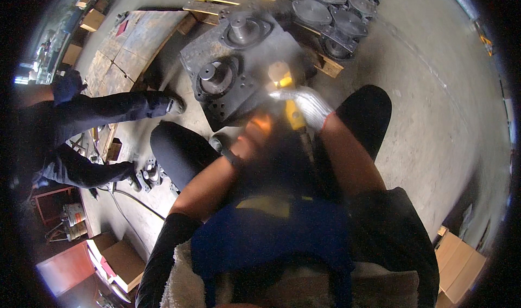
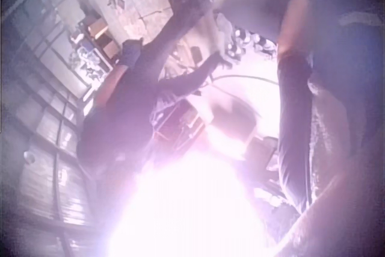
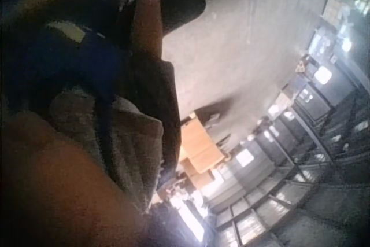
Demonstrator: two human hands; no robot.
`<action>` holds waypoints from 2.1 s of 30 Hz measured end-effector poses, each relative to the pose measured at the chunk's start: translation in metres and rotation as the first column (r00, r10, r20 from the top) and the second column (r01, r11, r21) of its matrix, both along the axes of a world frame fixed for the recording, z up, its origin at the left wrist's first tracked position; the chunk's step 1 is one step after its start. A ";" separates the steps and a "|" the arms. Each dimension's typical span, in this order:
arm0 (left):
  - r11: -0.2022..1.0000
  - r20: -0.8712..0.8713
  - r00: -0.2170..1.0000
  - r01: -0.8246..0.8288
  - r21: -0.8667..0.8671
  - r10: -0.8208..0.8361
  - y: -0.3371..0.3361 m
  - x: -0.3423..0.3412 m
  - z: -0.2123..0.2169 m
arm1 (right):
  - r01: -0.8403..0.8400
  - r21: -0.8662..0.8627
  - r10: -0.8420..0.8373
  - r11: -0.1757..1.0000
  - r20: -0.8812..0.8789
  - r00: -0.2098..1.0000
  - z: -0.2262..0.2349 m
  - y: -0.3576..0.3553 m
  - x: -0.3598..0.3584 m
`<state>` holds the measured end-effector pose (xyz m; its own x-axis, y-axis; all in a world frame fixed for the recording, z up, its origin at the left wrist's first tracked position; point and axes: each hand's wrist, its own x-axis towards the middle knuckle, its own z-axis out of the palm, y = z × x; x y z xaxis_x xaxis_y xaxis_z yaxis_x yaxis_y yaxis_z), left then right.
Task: The person uses a handheld angle grinder to smooth the surface of a metal part. They hold the part with one hand and operate the grinder with the other, moving the tool across the surface to remove material and create a smoother finish.
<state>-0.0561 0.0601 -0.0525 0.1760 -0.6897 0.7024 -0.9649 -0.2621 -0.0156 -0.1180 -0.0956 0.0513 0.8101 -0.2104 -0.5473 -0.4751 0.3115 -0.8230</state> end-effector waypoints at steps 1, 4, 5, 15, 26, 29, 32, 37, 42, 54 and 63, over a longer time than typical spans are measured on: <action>0.996 -0.001 1.000 -0.025 0.087 0.025 0.003 0.000 -0.005 | -0.013 -0.006 0.014 1.000 0.045 0.999 -0.005 -0.002 0.000; 0.992 -0.189 0.981 0.065 0.107 -0.043 0.002 -0.004 0.003 | 0.018 0.039 -0.017 0.999 -0.012 1.000 -0.003 -0.003 0.000; 0.993 -0.237 0.969 0.089 0.083 -0.067 0.001 -0.004 0.004 | 0.041 0.066 -0.037 0.997 -0.060 0.998 0.000 -0.002 0.001; 0.909 -0.705 0.686 0.159 0.385 0.179 0.001 0.012 -0.029 | 0.009 0.113 -0.009 0.994 -0.004 1.000 0.000 -0.005 0.000; 0.432 -0.086 0.995 0.053 0.900 0.056 0.021 0.016 0.044 | 0.053 0.256 -0.061 0.965 0.022 0.998 -0.026 -0.010 0.008; 0.547 0.139 0.990 -0.134 0.826 0.032 0.032 0.024 0.047 | 0.033 0.239 -0.046 0.970 0.051 0.998 -0.027 -0.011 0.009; 0.567 -0.034 0.980 -0.086 0.819 0.197 0.041 0.043 0.010 | 0.035 0.244 -0.047 0.969 0.047 0.998 -0.025 -0.008 0.012; 0.501 0.088 0.980 -0.168 0.849 0.180 0.068 0.055 -0.059 | 0.015 0.280 -0.036 0.960 0.070 0.997 -0.017 0.001 0.011; 0.459 -0.166 0.847 -0.100 0.883 0.505 0.044 0.054 0.030 | 0.025 0.260 -0.046 0.965 0.078 0.996 -0.015 -0.006 0.009; 0.429 -0.168 0.683 -0.231 0.873 0.711 0.069 0.075 -0.036 | -0.028 0.215 0.010 0.976 0.086 0.996 -0.017 -0.010 0.013; 0.483 0.162 0.942 -0.293 0.825 0.295 0.059 0.041 0.064 | 0.007 0.234 -0.030 0.972 0.092 0.995 -0.015 -0.009 0.012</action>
